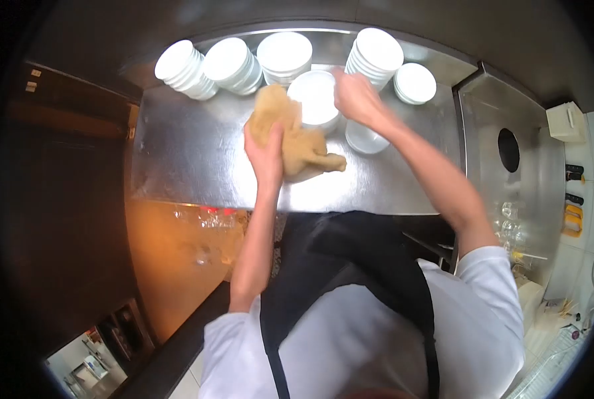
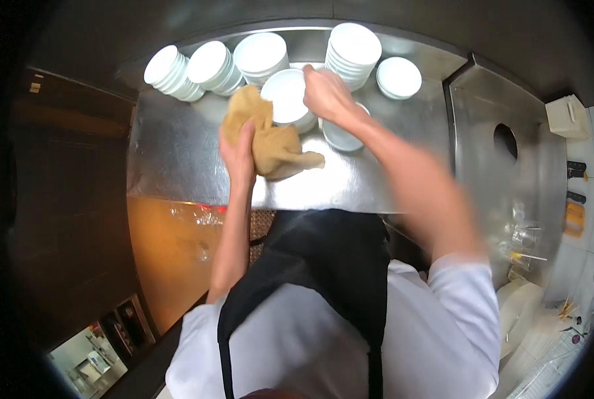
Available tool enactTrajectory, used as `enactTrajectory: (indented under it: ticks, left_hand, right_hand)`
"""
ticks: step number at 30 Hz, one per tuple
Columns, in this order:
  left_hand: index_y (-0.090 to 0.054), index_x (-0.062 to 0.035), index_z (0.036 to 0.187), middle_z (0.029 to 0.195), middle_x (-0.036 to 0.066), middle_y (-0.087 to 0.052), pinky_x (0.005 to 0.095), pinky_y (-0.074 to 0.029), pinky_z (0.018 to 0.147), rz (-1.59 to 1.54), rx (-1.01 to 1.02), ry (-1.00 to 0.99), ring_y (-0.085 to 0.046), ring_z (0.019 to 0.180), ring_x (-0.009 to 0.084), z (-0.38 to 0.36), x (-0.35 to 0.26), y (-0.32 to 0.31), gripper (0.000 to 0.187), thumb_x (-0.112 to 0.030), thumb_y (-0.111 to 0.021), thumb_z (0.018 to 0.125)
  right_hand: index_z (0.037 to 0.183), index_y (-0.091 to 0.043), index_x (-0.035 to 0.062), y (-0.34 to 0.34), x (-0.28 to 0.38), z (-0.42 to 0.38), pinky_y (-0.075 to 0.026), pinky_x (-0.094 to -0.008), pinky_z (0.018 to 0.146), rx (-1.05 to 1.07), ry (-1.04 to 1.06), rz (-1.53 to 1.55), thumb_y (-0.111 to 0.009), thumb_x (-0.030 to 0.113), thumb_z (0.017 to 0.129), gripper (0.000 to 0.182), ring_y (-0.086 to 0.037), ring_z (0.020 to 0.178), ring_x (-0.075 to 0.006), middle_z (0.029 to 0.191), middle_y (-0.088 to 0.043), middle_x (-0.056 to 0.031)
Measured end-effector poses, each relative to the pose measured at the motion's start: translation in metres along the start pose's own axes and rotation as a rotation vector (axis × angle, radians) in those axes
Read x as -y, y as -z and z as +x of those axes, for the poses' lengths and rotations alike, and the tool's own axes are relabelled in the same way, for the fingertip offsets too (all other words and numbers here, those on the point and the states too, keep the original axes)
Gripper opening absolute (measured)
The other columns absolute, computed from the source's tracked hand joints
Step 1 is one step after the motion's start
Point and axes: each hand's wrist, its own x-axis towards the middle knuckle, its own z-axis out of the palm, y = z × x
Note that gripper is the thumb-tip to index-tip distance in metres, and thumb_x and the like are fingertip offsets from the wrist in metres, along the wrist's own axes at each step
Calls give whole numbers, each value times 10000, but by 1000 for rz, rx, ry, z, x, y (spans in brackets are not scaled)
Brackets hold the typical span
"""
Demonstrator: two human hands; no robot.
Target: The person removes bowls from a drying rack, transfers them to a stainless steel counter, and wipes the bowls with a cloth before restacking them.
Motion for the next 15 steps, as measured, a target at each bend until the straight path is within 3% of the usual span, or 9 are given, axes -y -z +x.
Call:
enactTrajectory:
  ticks: [1,2,4,6,8,9,12,13,15]
  left_hand:
    - [-405,37,1332,1313,239,-495,413,-413,984,138,-29,-178,-485,1235,296,-10,-1,3,690,-207,-751,788]
    - [-358,32,1381,1368,249,-442,431,-385,1013,275,-56,-353,-432,1292,320,-22,0,5,753,-204,-756,787]
    - [-275,27,1431,1429,256,-359,467,-327,1055,893,180,-626,-339,1355,370,-51,-20,-11,848,-231,-763,788]
    - [-367,40,1377,1398,260,-400,466,-346,1035,604,-22,-846,-392,1309,406,-40,-7,-18,729,-325,-693,837]
    - [-414,45,1345,1372,260,-437,441,-370,1019,236,-52,-628,-435,1278,397,-26,-21,-9,673,-391,-627,879]
    - [-464,31,1324,1322,215,-508,399,-407,998,15,79,-405,-512,1204,338,-24,-44,-9,565,-394,-495,952]
    - [-447,22,1353,1298,158,-544,368,-431,989,-855,365,328,-545,1157,267,-19,-3,6,512,-345,-414,997]
    - [-447,15,1358,1303,124,-541,371,-446,976,-735,115,445,-546,1136,245,-36,-19,-15,468,-299,-390,1015]
    - [-446,17,1356,1301,129,-541,367,-442,979,-431,92,507,-551,1126,244,-49,-37,-35,467,-304,-378,1023]
  right_hand:
    - [1099,-549,-60,-1,-2,-7,-498,-503,646,-126,-33,105,-497,24,809,307,-648,693,-413,746,-606,-289]
    - [1088,-549,-57,-6,1,-12,-497,-478,622,-119,-85,251,-506,44,824,286,-639,659,-370,729,-600,-268]
    - [1066,-549,-51,-23,19,-34,-496,-429,574,-68,-197,556,-523,85,854,254,-621,589,-283,696,-588,-225]
    - [1041,-546,-44,-6,59,-55,-471,-342,515,128,-247,684,-535,127,884,233,-556,550,-174,678,-569,-119]
    - [1026,-543,-41,-1,68,-68,-452,-341,500,282,-302,935,-525,115,887,209,-546,538,-168,663,-550,-98]
    - [994,-528,-62,10,74,-71,-500,-442,569,293,-277,933,-517,110,874,210,-651,578,-343,743,-624,-251]
    - [1030,-528,-35,-3,77,-77,-488,-473,546,-209,-33,667,-528,100,880,202,-633,591,-408,701,-611,-274]
    - [1093,-522,-3,-2,76,-76,-484,-498,554,-272,-117,531,-543,93,884,231,-606,617,-458,659,-595,-272]
    - [1101,-542,5,-2,56,-74,-490,-487,590,-342,-268,430,-533,82,893,222,-629,694,-446,743,-615,-272]
